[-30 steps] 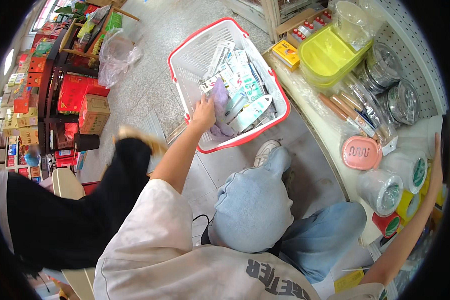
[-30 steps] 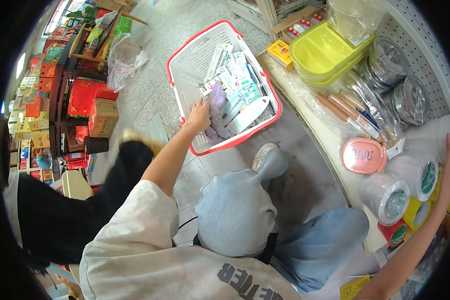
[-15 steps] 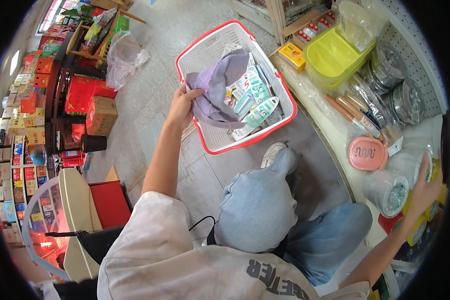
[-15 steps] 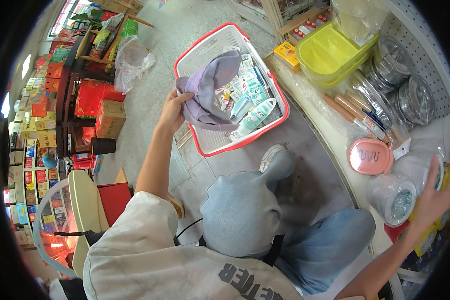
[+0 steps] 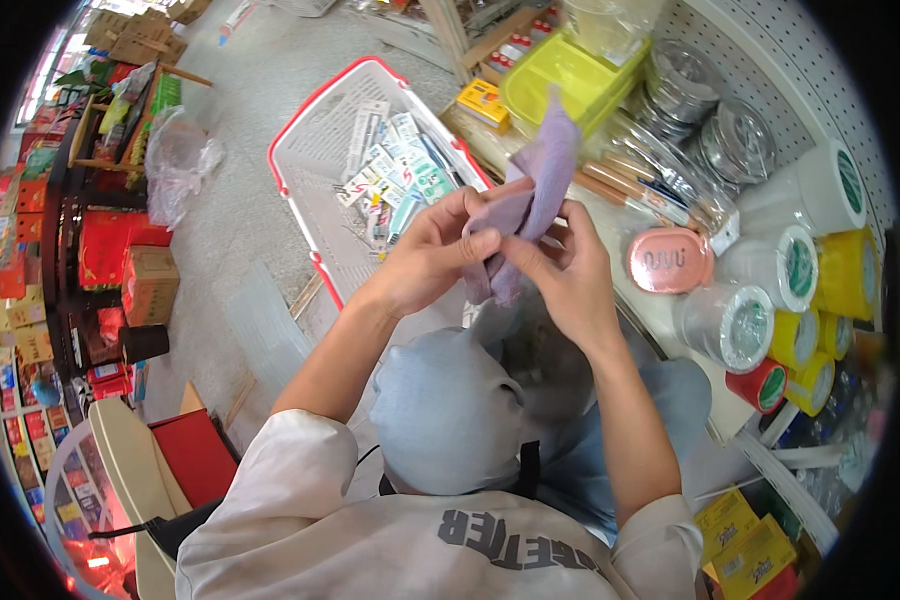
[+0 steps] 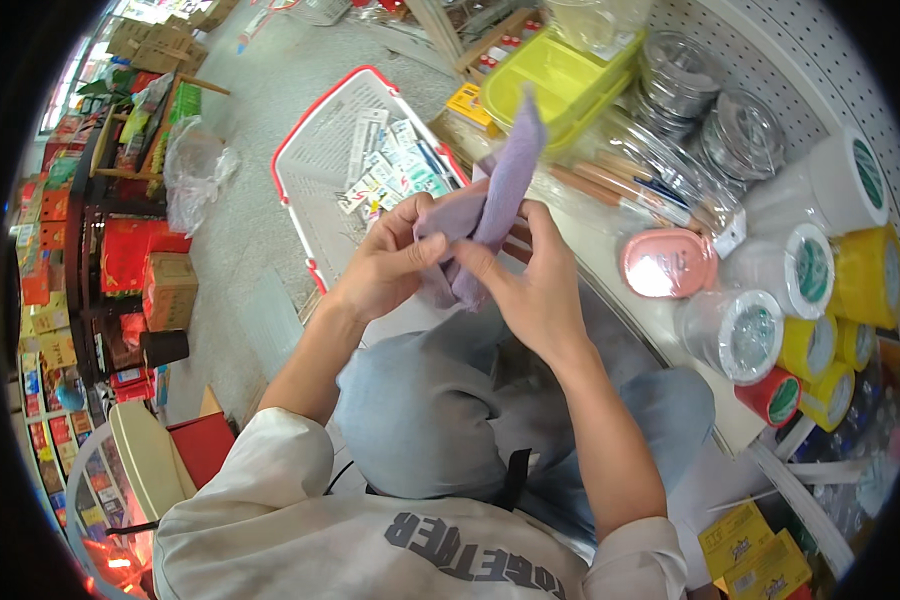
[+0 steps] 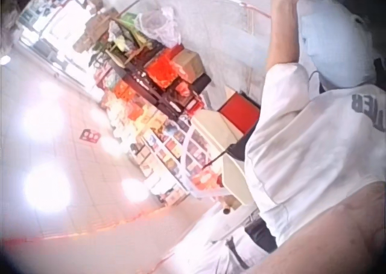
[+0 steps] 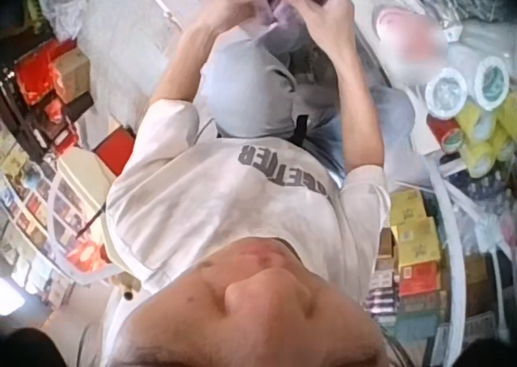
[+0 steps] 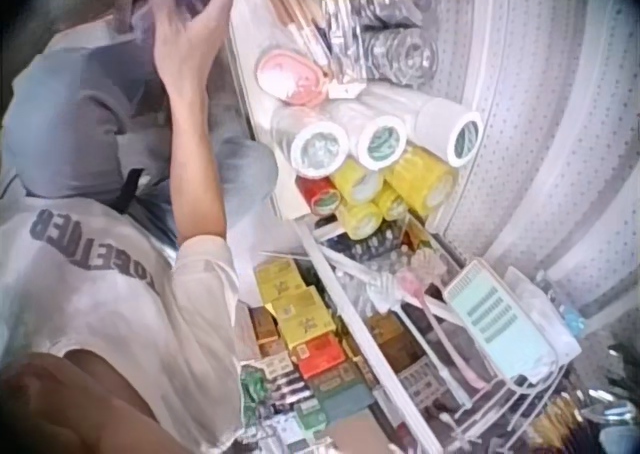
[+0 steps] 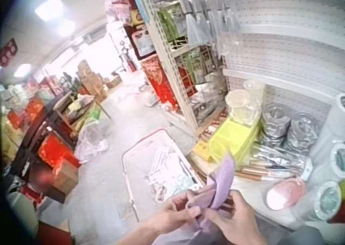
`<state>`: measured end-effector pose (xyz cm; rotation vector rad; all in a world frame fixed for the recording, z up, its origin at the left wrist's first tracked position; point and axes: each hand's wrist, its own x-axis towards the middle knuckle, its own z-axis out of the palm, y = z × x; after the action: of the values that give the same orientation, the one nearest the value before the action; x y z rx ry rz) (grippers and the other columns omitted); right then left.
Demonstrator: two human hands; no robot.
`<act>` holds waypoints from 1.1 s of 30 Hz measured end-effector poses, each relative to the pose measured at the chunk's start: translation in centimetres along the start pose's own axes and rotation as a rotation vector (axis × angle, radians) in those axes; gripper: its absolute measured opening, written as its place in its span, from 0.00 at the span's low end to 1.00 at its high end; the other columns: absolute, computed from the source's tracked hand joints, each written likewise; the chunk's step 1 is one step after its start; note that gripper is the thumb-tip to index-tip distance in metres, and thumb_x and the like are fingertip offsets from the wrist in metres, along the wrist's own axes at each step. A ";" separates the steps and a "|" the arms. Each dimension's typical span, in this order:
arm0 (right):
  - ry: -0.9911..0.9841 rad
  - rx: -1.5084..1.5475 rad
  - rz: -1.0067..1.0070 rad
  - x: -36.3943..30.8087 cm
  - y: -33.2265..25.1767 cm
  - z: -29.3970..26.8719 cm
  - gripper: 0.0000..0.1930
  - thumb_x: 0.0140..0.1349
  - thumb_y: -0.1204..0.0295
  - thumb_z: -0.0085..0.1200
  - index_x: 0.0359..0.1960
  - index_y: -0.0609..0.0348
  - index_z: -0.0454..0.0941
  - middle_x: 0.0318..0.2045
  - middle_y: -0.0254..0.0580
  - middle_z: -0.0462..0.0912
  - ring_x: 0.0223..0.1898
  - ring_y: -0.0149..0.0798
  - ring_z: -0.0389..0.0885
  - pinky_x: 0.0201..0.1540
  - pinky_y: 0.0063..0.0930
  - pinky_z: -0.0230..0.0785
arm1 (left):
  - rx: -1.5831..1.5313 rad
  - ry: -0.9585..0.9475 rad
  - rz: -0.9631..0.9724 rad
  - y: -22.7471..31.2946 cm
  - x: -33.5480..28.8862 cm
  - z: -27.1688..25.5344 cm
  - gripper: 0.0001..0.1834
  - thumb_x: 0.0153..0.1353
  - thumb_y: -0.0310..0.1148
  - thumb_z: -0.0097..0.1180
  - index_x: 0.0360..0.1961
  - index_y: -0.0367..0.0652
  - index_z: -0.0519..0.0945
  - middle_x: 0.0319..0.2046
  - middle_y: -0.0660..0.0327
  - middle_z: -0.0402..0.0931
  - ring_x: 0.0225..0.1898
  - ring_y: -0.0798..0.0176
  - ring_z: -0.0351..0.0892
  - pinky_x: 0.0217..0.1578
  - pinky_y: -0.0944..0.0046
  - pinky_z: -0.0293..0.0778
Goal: The person organizes items in a store by moving products between shopping baskets and shelves. They handle yellow tape rolls, plastic containers, and other goods, then wipe the shelf surface with a cloth.
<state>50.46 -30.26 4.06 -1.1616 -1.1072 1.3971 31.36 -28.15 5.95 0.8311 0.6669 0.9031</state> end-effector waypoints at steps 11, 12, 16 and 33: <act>0.406 0.583 0.070 -2.2 1.5 -9.5 0.14 0.64 0.78 0.51 0.51 0.66 0.78 0.45 0.39 0.83 0.46 0.31 0.80 0.53 0.25 0.71 | -0.152 0.171 0.110 -0.3 1.3 -1.7 0.15 0.75 0.33 0.45 0.59 0.44 0.70 0.55 0.56 0.76 0.53 0.56 0.80 0.50 0.49 0.81; 0.432 0.576 0.064 -2.5 1.5 -9.9 0.15 0.63 0.79 0.51 0.51 0.67 0.78 0.46 0.40 0.83 0.46 0.32 0.80 0.53 0.26 0.71 | -0.159 0.197 0.121 0.1 1.3 -1.5 0.14 0.76 0.34 0.43 0.58 0.44 0.70 0.54 0.56 0.77 0.52 0.56 0.81 0.51 0.48 0.82; 0.429 0.522 0.079 -3.6 2.4 -11.2 0.18 0.62 0.78 0.50 0.54 0.68 0.77 0.48 0.42 0.82 0.48 0.34 0.80 0.56 0.27 0.70 | -0.148 0.208 0.110 0.0 1.4 -3.1 0.14 0.76 0.34 0.43 0.57 0.43 0.71 0.53 0.56 0.77 0.52 0.56 0.81 0.51 0.47 0.81; 0.408 0.042 -0.047 -15.5 -1.1 -10.9 0.17 0.61 0.85 0.55 0.51 0.60 0.84 0.41 0.35 0.81 0.25 0.22 0.73 0.28 0.16 0.65 | 0.880 -0.956 -0.339 2.2 2.9 13.1 0.26 0.63 0.28 0.63 0.61 0.36 0.73 0.67 0.53 0.66 0.66 0.55 0.69 0.65 0.55 0.67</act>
<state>62.49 -44.88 5.39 -1.3091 -0.8054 1.0778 42.19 -29.22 14.15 1.7019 0.2981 -0.2035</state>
